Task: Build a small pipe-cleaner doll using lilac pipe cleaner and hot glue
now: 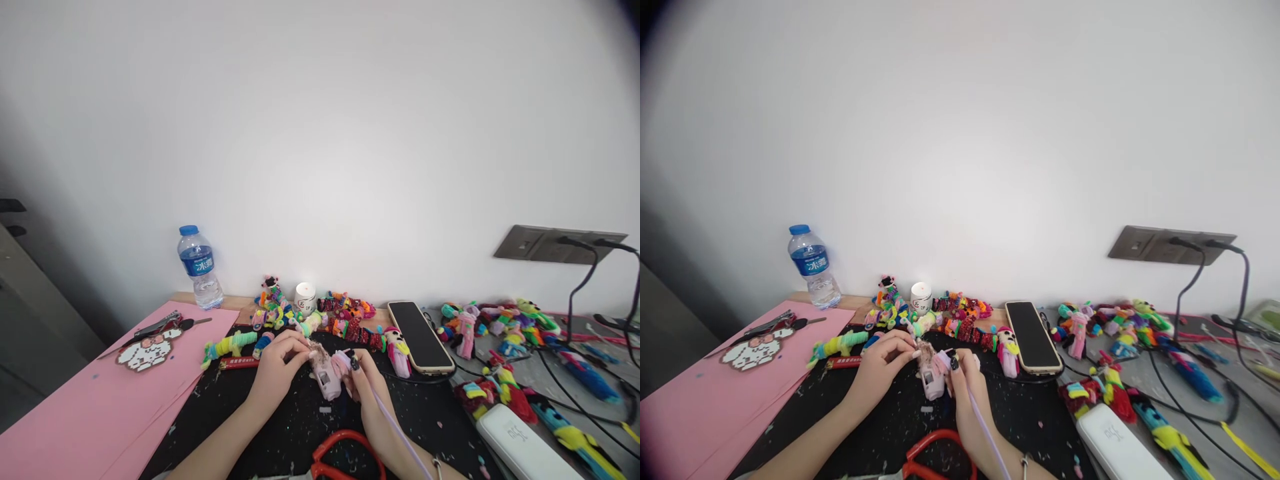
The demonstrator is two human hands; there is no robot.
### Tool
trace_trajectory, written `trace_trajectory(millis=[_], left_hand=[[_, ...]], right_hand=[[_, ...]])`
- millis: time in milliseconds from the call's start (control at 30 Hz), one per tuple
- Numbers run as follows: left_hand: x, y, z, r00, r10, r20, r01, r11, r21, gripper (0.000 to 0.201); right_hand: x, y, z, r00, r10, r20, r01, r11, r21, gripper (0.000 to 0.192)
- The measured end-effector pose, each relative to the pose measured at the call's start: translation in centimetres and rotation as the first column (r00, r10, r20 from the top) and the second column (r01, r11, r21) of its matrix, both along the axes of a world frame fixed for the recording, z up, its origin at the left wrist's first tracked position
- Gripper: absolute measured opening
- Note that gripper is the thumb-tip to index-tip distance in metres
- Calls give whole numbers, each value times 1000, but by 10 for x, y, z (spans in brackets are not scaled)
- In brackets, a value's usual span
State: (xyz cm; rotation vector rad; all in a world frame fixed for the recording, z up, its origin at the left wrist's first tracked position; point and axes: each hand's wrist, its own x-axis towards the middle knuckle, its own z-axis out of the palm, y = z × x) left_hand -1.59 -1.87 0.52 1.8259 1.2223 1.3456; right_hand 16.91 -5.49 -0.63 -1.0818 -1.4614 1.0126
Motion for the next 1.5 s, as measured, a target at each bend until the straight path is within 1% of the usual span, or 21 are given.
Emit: trace_trajectory(millis=[133, 233, 367, 500, 633, 767, 933, 1000, 1233, 1500], left_hand=[[0, -1, 1, 999, 24, -30, -22, 999, 43, 15], [-1, -3, 3, 998, 18, -53, -14, 997, 71, 16], [-1, -3, 3, 997, 15, -77, -8, 996, 89, 21], [-1, -4, 3, 994, 13, -106, -1, 993, 115, 20], [0, -5, 5, 990, 24, -137, -9, 994, 108, 21], [0, -7, 7, 990, 39, -133, -26, 995, 99, 19], [-2, -5, 4, 991, 51, -120, -44, 997, 65, 19], [-3, -3, 3, 992, 72, -99, -64, 995, 79, 19], [-4, -2, 3, 990, 79, -114, -66, 991, 118, 25], [0, 0, 1, 995, 89, -49, -84, 993, 82, 22]], right_hand=[[0, -1, -2, 1000, 13, 22, -13, 1000, 12, 31], [-1, -2, 1, 999, 23, 49, -24, 999, 21, 31], [-3, -3, 8, 997, 0, 76, -2, 999, 36, 29], [-4, -5, 13, 995, -10, 95, 4, 998, 64, 29], [-4, -7, 15, 994, -29, 110, 17, 994, 104, 27], [-5, -8, 17, 992, -35, 119, 22, 993, 116, 25], [-6, -7, 16, 995, -21, 100, 7, 990, 142, 25], [-6, -7, 16, 995, -15, 94, 2, 990, 142, 26], [-5, -8, 15, 996, -12, 87, -1, 990, 141, 25], [-3, -9, 14, 997, -4, 74, -7, 990, 141, 26]])
